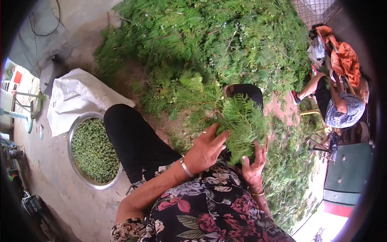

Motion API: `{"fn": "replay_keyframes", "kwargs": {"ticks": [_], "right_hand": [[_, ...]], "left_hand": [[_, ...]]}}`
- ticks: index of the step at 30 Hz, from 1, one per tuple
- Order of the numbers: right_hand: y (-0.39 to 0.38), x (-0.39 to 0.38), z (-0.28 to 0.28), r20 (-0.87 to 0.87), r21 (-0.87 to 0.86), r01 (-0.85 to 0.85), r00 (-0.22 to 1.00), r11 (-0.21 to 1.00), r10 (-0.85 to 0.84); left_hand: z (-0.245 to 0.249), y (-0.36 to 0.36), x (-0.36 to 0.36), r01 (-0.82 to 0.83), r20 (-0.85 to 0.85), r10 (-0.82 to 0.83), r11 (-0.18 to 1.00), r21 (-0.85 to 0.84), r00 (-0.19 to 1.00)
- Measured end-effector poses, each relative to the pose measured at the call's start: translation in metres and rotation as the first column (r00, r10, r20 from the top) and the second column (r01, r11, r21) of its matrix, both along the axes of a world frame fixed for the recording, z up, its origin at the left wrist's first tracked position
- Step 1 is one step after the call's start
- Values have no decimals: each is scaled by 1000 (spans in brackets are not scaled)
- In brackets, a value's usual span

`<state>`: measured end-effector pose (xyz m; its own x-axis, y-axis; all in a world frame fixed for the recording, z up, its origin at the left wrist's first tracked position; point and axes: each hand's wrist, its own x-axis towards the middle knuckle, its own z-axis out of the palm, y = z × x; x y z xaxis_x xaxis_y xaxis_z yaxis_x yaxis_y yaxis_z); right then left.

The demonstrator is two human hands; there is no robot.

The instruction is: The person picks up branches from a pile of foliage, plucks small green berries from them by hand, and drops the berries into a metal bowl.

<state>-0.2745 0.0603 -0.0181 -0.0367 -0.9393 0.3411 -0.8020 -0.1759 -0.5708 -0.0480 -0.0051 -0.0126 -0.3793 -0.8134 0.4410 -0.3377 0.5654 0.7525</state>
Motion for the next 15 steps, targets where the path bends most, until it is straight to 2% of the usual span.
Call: {"fn": "replay_keyframes", "kwargs": {"ticks": [1, 2, 5, 8, 9, 10, 12, 13, 15], "right_hand": [[3, -6, 10, 107, 147, -39, 994, 988, 24], [-1, 7, 28, 368, 150, -50, 930, 987, -8], [-5, 9, 58, 237, -38, 29, 971, 999, -19], [-19, 17, 82, 173, -100, 124, 979, 987, -106], [-27, 18, 82, 183, -85, 129, 977, 988, -112], [-34, 24, 95, 101, -12, 89, 991, 996, -87], [-51, 39, 97, 165, 202, 44, 983, 978, -78], [-58, 42, 92, 164, 193, 50, 983, 980, -82], [-72, 45, 81, 52, 205, -110, 993, 972, 101]], "left_hand": [[-6, 1, -5, -4, -55, 1, 998, -55, 998], [-8, 1, -7, -5, -63, 2, 999, -53, 998], [-7, 1, -9, -1, -65, -6, 995, -104, 998], [1, 6, -9, 43, -8, -45, 990, -135, 999], [1, 7, -7, 55, -7, -56, 990, -131, 998], [2, 8, -7, 67, -5, -68, 990, -127, 998], [1, 10, -6, 60, -9, -62, 986, -157, 998], [-1, 11, -5, 96, -13, -99, 982, -163, 995], [4, 14, -3, 162, 10, -162, 972, -173, 987]]}}
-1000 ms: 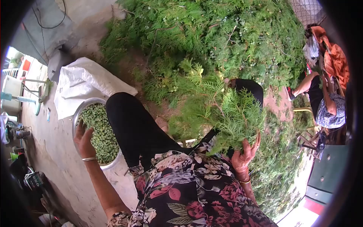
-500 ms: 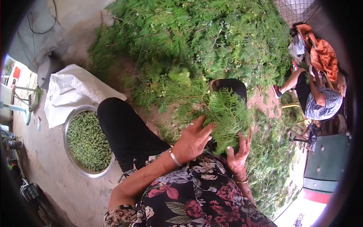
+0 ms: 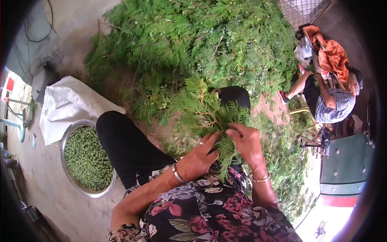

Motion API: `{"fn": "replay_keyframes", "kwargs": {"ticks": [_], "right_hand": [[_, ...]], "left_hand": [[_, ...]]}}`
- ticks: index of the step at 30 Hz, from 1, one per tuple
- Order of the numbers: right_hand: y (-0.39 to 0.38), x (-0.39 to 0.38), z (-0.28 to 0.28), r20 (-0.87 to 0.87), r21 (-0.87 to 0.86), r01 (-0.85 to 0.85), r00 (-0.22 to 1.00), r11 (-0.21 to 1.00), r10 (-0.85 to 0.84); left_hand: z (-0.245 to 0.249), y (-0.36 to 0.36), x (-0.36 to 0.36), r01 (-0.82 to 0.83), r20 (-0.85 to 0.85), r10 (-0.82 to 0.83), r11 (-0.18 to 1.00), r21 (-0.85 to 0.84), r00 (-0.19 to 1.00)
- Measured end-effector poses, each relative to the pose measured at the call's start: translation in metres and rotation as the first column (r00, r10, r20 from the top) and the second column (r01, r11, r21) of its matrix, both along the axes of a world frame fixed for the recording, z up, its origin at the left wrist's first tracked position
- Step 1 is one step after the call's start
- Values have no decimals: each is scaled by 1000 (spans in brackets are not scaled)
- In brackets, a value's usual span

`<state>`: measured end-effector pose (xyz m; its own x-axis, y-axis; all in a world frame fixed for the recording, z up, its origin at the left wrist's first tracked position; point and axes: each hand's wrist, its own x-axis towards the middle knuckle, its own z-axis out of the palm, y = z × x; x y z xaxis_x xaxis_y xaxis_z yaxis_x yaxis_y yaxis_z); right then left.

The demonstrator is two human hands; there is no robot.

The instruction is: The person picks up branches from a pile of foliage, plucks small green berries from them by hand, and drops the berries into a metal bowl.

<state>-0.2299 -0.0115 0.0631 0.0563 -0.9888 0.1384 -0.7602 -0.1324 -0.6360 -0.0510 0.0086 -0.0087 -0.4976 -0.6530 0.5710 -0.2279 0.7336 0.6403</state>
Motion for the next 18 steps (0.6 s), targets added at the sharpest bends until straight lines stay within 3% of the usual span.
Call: {"fn": "replay_keyframes", "kwargs": {"ticks": [5, 8, 12, 14, 18], "right_hand": [[-16, 9, -2, -72, 180, -29, 996, 983, 43], [-18, 10, -8, 101, 271, -90, 993, 958, 65], [-19, 9, -11, 169, 284, -140, 981, 948, 94], [-25, 5, -10, 177, 412, -218, 972, 885, 157], [-23, 3, -7, 287, 441, -207, 954, 873, 81]], "left_hand": [[2, 6, 7, 77, 77, -73, 996, -54, 994], [7, 11, 10, 126, 110, -123, 992, -18, 986], [6, 14, 12, 101, 163, -92, 994, -50, 982], [6, 15, 12, 115, 144, -109, 993, -36, 984], [8, 15, 11, 94, 156, -90, 995, -17, 984]]}}
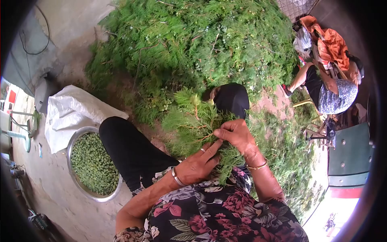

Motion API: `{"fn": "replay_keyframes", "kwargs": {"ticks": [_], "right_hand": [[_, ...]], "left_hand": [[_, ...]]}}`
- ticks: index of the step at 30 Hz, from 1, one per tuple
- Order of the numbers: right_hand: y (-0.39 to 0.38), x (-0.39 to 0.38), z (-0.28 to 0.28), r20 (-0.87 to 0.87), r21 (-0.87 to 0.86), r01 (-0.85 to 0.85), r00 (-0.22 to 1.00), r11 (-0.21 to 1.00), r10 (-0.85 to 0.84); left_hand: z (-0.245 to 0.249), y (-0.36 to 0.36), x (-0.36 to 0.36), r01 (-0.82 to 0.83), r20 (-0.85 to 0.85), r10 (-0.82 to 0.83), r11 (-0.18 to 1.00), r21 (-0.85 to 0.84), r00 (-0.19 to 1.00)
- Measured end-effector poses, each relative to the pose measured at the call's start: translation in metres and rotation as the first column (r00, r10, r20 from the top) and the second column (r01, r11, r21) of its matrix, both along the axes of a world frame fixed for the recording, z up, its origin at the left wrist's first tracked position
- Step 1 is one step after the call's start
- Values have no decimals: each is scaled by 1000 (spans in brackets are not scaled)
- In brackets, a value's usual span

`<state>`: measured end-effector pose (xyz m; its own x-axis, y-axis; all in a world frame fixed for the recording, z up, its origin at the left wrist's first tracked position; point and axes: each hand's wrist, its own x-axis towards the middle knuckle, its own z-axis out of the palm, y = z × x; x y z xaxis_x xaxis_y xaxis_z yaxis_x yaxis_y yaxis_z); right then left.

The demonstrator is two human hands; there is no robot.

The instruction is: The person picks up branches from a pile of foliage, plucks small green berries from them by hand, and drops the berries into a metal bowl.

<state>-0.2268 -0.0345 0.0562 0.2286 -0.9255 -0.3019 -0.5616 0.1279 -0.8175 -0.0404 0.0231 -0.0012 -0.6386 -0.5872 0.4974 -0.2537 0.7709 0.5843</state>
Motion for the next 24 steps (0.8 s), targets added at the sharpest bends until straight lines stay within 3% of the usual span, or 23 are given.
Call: {"fn": "replay_keyframes", "kwargs": {"ticks": [3, 4, 5, 7, 10, 13, 15, 17, 19, 21, 24], "right_hand": [[14, 8, -8, 43, -54, 174, 984, 983, -171], [18, 12, -14, 32, -263, 189, 982, 946, -187], [22, 16, -20, 24, -458, 193, 978, 868, -205], [27, 22, -26, 6, -529, 181, 978, 829, -210], [33, 30, -36, -115, -708, 76, 968, 702, -221], [38, 36, -51, -171, -762, 13, 960, 648, -221], [41, 40, -55, -165, -773, -2, 966, 634, -198], [43, 45, -53, -202, -796, -40, 958, 604, -203], [45, 45, -54, -224, -786, -63, 956, 615, -189], [47, 44, -56, -251, -775, -85, 951, 626, -182], [50, 43, -59, -266, -778, -122, 953, 616, -147]], "left_hand": [[5, -6, 5, -20, -33, 24, 996, 92, 999], [9, -8, 9, -32, -72, 44, 988, 153, 996], [12, -9, 16, -26, -68, 37, 988, 155, 997], [22, -10, 33, -74, 36, 66, 949, 308, 997], [51, -14, 54, -135, 112, 107, 949, 285, 988], [76, -19, 62, -236, 128, 218, 960, 153, 968], [81, -21, 61, -403, -36, 410, 907, 122, 912], [77, -27, 53, -480, -26, 495, 852, 209, 868], [70, -37, 44, -644, 95, 637, 755, 123, 765], [55, -46, 39, -644, 101, 638, 764, 37, 763], [44, -51, 34, -545, 12, 568, 784, 297, 823]]}}
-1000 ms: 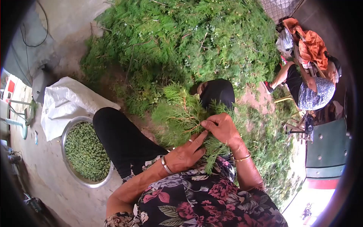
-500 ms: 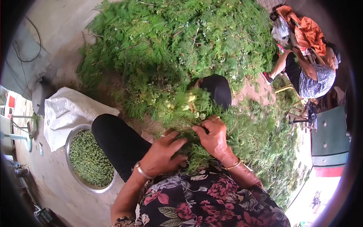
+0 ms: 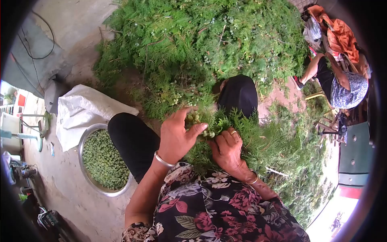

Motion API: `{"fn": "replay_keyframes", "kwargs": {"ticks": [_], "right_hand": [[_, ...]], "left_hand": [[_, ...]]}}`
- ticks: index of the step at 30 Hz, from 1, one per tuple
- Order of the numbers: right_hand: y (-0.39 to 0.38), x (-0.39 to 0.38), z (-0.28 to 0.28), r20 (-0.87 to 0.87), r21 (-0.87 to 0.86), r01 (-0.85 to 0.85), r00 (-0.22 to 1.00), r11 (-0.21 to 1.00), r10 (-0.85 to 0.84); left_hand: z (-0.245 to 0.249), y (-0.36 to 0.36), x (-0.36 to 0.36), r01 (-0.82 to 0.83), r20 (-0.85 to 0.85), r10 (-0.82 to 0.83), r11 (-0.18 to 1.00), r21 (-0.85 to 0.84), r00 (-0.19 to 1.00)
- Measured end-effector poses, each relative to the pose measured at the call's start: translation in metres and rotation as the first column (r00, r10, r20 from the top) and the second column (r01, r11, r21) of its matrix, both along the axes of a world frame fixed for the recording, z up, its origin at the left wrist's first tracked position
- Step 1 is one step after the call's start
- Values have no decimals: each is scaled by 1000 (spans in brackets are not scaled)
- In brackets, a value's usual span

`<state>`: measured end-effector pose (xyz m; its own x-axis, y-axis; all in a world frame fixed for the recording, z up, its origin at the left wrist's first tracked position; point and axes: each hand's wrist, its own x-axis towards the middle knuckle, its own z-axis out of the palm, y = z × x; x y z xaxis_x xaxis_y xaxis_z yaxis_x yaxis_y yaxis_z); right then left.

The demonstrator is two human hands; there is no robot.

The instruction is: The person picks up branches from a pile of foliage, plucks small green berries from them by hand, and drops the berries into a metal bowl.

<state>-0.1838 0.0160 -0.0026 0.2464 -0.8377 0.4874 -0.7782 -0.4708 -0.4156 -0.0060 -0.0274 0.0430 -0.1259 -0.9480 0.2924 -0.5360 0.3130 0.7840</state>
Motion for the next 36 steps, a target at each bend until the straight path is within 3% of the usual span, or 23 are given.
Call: {"fn": "replay_keyframes", "kwargs": {"ticks": [1, 3, 12, 13, 15, 16, 18, 20, 21, 23, 24, 26, 28, 29, 30, 31, 33, 34, 36], "right_hand": [[0, 0, -1, 17, -13, -17, 1000, 1000, 18], [1, 0, -2, 36, -26, -38, 999, 999, 39], [-2, -5, -12, 41, 0, -142, 989, 990, 142], [-2, -3, -8, 105, 14, -118, 988, 993, 115], [-3, -3, -4, 169, 27, -91, 982, 995, 85], [-2, -4, -4, 169, 39, -82, 983, 996, 75], [0, -6, -7, 172, 54, -65, 983, 996, 55], [4, -10, -13, 182, 92, -43, 983, 995, 25], [3, -11, -14, 184, 94, -48, 982, 994, 30], [0, -11, -15, 174, 92, -56, 984, 994, 39], [-2, -11, -15, 177, 92, -57, 983, 994, 40], [-3, -11, -16, 150, 102, -36, 988, 994, 21], [-3, -10, -17, 146, 120, -28, 989, 992, 10], [-3, -10, -17, 143, 132, -21, 990, 991, 2], [-3, -10, -16, 137, 136, -19, 991, 991, 0], [-3, -11, -16, 135, 140, -32, 991, 990, 13], [-4, -10, -16, 131, 145, -43, 991, 989, 23], [-4, -9, -16, 152, 136, -41, 988, 990, 20], [-4, -8, -18, 173, 129, -38, 985, 991, 16]], "left_hand": [[-1, -2, 0, 0, 3, 0, 1000, 2, 1000], [-5, -4, 0, 34, -171, -3, 984, 177, 985], [-15, -7, 8, 63, -237, -36, 992, 109, 971], [-12, -8, 9, 62, -235, -34, 992, 109, 971], [-4, -10, 10, 75, -369, 70, 928, 365, 927], [-7, -12, 12, 96, -474, 117, 911, 402, 873], [-11, -23, 35, 117, -699, 307, 865, 488, 646], [-11, -42, 73, 91, -881, 318, 925, 369, 350], [1, -47, 81, 15, -908, 358, 929, 370, 219], [28, -40, 80, 37, -876, 463, 881, 471, 139], [26, -35, 79, 35, -875, 463, 881, 472, 142], [15, -13, 76, 274, -915, 283, 891, 362, 288], [6, 4, 52, 346, -893, 262, 853, 391, 365], [-1, 12, 40, 372, -885, 170, 860, 348, 434], [0, 19, 25, 355, -836, 190, 840, 410, 515], [-11, 23, 17, 412, -839, 150, 817, 403, 522], [-14, 30, -5, 172, -501, 42, 912, 373, 865], [-20, 29, -12, 176, -503, 40, 911, 374, 863], [-38, 28, -22, 88, -156, -95, 995, -51, 983]]}}
